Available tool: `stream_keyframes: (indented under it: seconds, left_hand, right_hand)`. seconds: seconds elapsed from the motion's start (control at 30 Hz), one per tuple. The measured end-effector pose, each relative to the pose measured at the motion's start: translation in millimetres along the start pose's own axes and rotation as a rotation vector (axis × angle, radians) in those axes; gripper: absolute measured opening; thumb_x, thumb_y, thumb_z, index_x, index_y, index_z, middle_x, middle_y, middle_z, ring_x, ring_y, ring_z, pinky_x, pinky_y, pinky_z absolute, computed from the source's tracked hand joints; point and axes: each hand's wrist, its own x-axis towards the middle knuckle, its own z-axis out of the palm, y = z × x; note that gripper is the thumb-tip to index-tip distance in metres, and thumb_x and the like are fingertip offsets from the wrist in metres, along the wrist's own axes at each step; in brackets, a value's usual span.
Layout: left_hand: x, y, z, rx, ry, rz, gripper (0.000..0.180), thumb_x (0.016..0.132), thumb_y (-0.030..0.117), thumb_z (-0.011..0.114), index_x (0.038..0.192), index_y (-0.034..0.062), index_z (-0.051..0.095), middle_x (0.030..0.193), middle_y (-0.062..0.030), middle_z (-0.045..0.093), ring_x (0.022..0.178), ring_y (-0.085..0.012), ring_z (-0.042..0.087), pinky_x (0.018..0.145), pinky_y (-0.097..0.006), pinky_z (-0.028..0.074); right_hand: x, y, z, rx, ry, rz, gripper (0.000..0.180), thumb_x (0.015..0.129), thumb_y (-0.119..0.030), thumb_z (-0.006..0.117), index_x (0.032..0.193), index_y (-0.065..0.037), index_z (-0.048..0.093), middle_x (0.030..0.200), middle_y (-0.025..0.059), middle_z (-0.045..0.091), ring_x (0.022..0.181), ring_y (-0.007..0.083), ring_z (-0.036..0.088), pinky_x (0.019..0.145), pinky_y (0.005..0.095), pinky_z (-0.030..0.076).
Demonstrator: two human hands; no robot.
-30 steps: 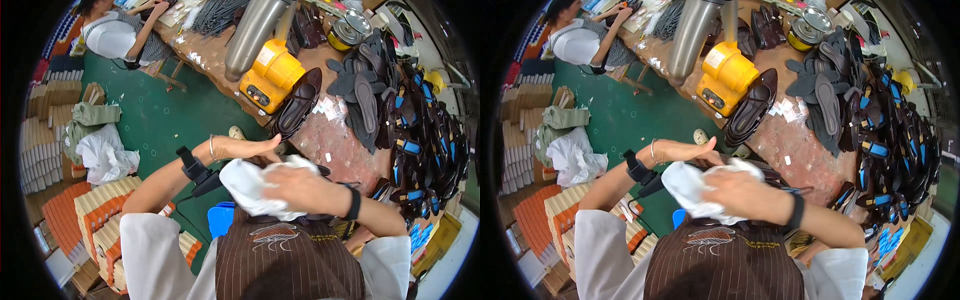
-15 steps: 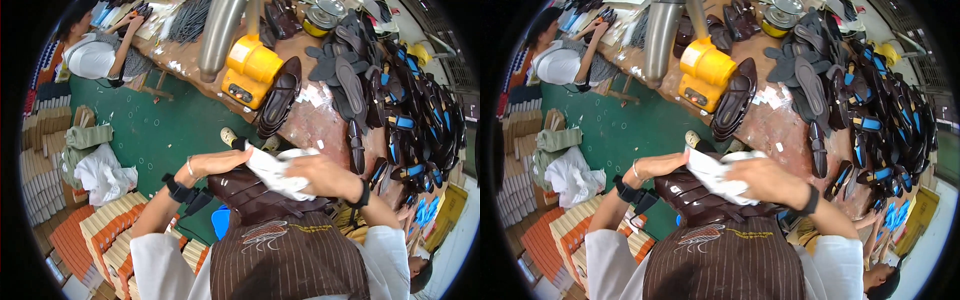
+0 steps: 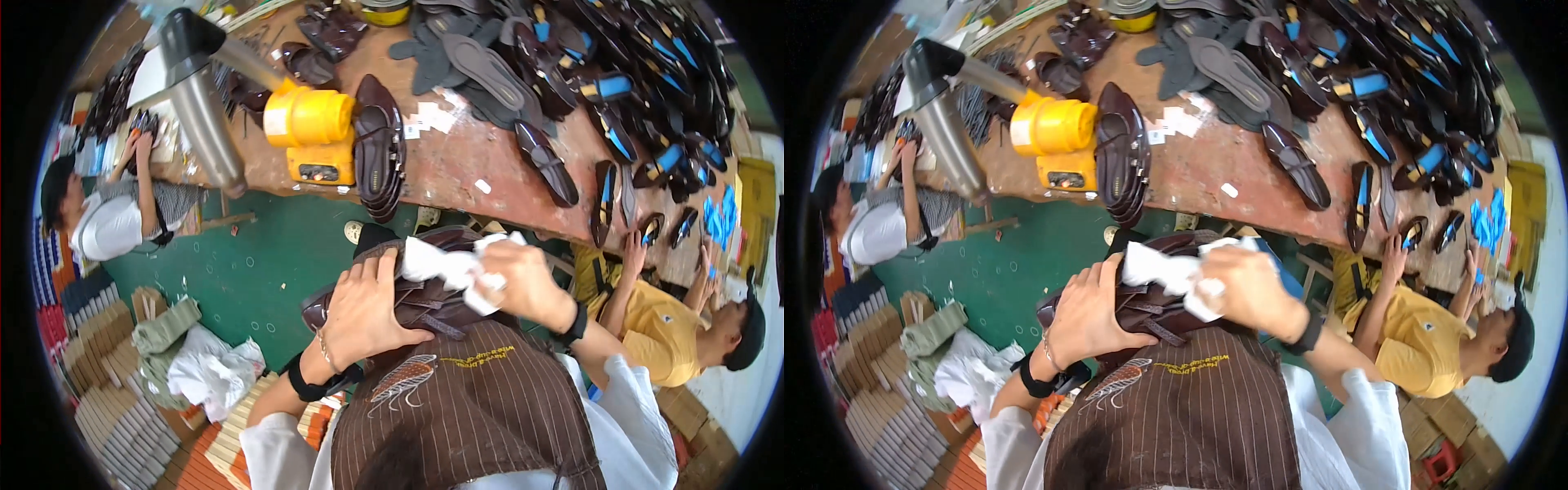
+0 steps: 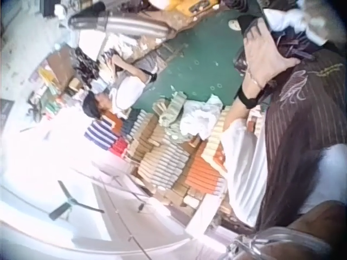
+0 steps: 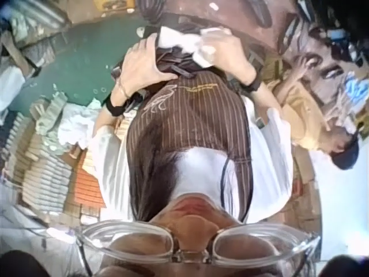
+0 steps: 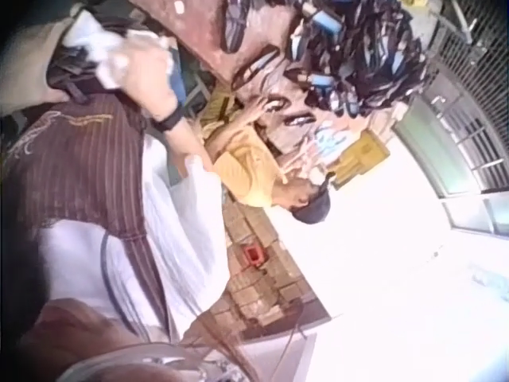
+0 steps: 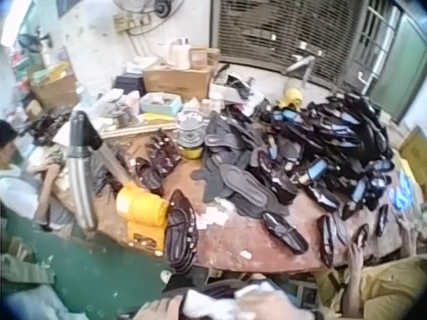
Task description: Cleaning, polishing, and inserting insoles into finished shoes at a factory workstation.
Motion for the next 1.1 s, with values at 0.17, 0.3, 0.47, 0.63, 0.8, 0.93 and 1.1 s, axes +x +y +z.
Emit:
stream_keyframes:
  seconds: [0.17,0.3,0.47,0.63,0.8,0.93,1.1]
  left_hand:
    - [9.7,-30.1,-4.5,-0.428,-0.092,-0.040,0.115,0.058,0.044,0.091,0.145,-0.0026,0.034,0.135,-0.0289,0.053,0.122,-0.0428,0.056,0.106,-0.045,0.043]
    - [18.8,-42.2,-13.2,-0.959,-0.147,-0.141,0.097,0.071,0.024,0.088,0.147,-0.0060,0.035,0.143,-0.0198,0.050,0.133,-0.0285,0.049,0.114,-0.037,0.034]
    - [-4.9,-35.3,-11.9,-1.221,-0.116,-0.298,0.081,0.079,0.016,0.082,0.145,-0.0061,0.039,0.132,-0.0109,0.056,0.121,-0.0198,0.053,0.108,-0.032,0.039]
    - [-33.1,-44.8,11.4,-1.418,-0.056,-0.390,0.086,0.077,0.018,0.081,0.146,-0.0060,0.036,0.138,-0.0120,0.052,0.129,-0.0227,0.048,0.113,-0.036,0.034]
    - [-44.0,-60.8,32.7,-1.552,0.032,-0.345,0.079,0.081,0.024,0.080,0.144,-0.0011,0.038,0.130,-0.0120,0.057,0.118,-0.0237,0.059,0.102,-0.036,0.048]
    - [-60.2,-66.3,54.3,-1.902,0.173,-0.444,0.065,0.092,0.035,0.069,0.140,-0.0009,0.043,0.131,-0.0146,0.059,0.116,-0.0260,0.062,0.100,-0.042,0.053]
    - [-62.5,-75.0,61.9,-1.850,0.070,-0.579,0.082,0.089,0.063,0.056,0.144,0.0023,0.044,0.140,-0.0185,0.054,0.127,-0.0319,0.054,0.114,-0.046,0.038]
  right_hand:
    - [-54.1,69.2,-45.8,-0.240,0.095,0.500,0.017,0.075,-0.017,0.075,0.076,-0.001,0.068,0.071,0.0127,0.063,0.067,0.0321,0.066,0.062,0.0395,0.052]
    - [-1.7,32.0,-48.1,0.384,0.647,0.326,0.016,0.075,-0.013,0.072,0.084,-0.002,0.066,0.080,0.0129,0.064,0.074,0.0324,0.065,0.068,0.0385,0.052]
    - [89.1,-14.1,-38.6,-0.174,0.534,-0.078,0.022,0.072,-0.018,0.073,0.091,-0.011,0.066,0.089,0.0100,0.060,0.087,0.0308,0.063,0.068,0.0427,0.054]
    - [115.7,31.3,-85.2,0.052,0.653,0.347,0.020,0.080,-0.016,0.072,0.094,-0.003,0.068,0.085,0.0147,0.062,0.081,0.0323,0.065,0.070,0.0430,0.052]
    - [122.9,-18.3,-25.2,0.221,0.532,-0.154,0.025,0.082,-0.019,0.070,0.101,-0.005,0.063,0.088,0.0122,0.061,0.082,0.0307,0.063,0.068,0.0431,0.052]
    - [79.3,-59.7,5.9,0.186,-0.211,-0.325,0.028,0.076,-0.025,0.073,0.094,-0.005,0.063,0.091,0.0119,0.060,0.090,0.0291,0.065,0.070,0.0408,0.055]
    - [104.5,-25.2,-37.0,0.831,0.217,0.051,0.023,0.086,-0.021,0.070,0.100,-0.004,0.065,0.101,0.0206,0.067,0.091,0.0333,0.068,0.077,0.0399,0.054]
